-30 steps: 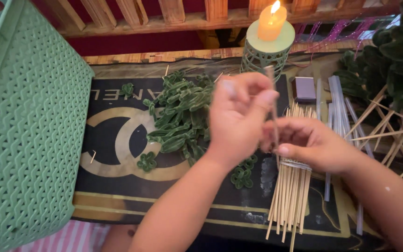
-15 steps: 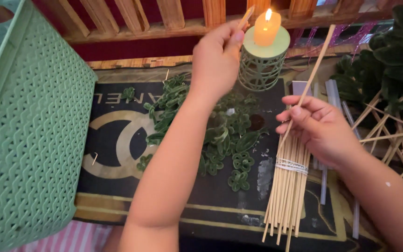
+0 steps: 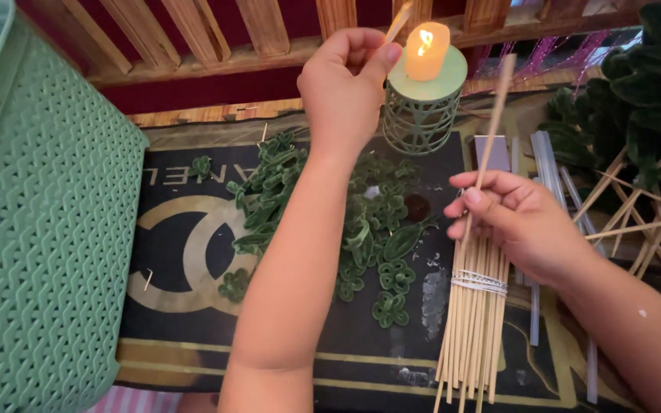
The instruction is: Assembling artificial leaves by attaching green fabric leaf components to wooden sticks using a heat source to melt glue.
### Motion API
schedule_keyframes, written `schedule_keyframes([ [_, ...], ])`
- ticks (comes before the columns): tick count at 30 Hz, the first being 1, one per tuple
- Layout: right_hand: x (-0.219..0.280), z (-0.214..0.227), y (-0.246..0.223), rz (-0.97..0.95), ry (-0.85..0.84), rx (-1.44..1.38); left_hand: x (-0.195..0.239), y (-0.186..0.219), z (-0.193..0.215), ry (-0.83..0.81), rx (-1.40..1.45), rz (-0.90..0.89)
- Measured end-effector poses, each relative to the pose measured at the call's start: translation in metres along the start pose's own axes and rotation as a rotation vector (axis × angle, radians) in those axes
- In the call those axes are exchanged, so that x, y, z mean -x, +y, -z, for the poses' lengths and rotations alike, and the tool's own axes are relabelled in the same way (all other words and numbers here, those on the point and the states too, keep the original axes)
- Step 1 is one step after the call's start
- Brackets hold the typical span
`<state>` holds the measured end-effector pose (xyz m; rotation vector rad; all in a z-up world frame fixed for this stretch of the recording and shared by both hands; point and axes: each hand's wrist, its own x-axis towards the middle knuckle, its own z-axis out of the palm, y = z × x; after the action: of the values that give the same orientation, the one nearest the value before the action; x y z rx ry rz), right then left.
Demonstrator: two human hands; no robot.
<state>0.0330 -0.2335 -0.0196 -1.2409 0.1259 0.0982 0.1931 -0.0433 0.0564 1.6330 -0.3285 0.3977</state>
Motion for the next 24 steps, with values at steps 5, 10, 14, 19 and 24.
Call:
schedule_keyframes([
  [5, 0.005, -0.019, -0.016, -0.051, -0.089, 0.376, -0.004, -0.002, -0.002, 0.105, 0.113, -0.166],
  [10, 0.018, -0.02, -0.019, 0.059, -0.035, 0.784, -0.007, 0.017, 0.017, 0.101, 0.371, -0.253],
  [14, 0.015, -0.018, -0.019, 0.316, 0.008, 0.894, -0.005, 0.042, 0.037, 0.102, 0.533, -0.318],
  [19, 0.007, -0.035, -0.024, 0.479, 0.239, 0.856, -0.002, 0.062, 0.063, 0.111, 0.511, -0.339],
  [24, -0.026, -0.055, -0.031, 0.46, 0.347, 0.886, -0.006, 0.064, 0.077, 0.115, 0.554, -0.305],
])
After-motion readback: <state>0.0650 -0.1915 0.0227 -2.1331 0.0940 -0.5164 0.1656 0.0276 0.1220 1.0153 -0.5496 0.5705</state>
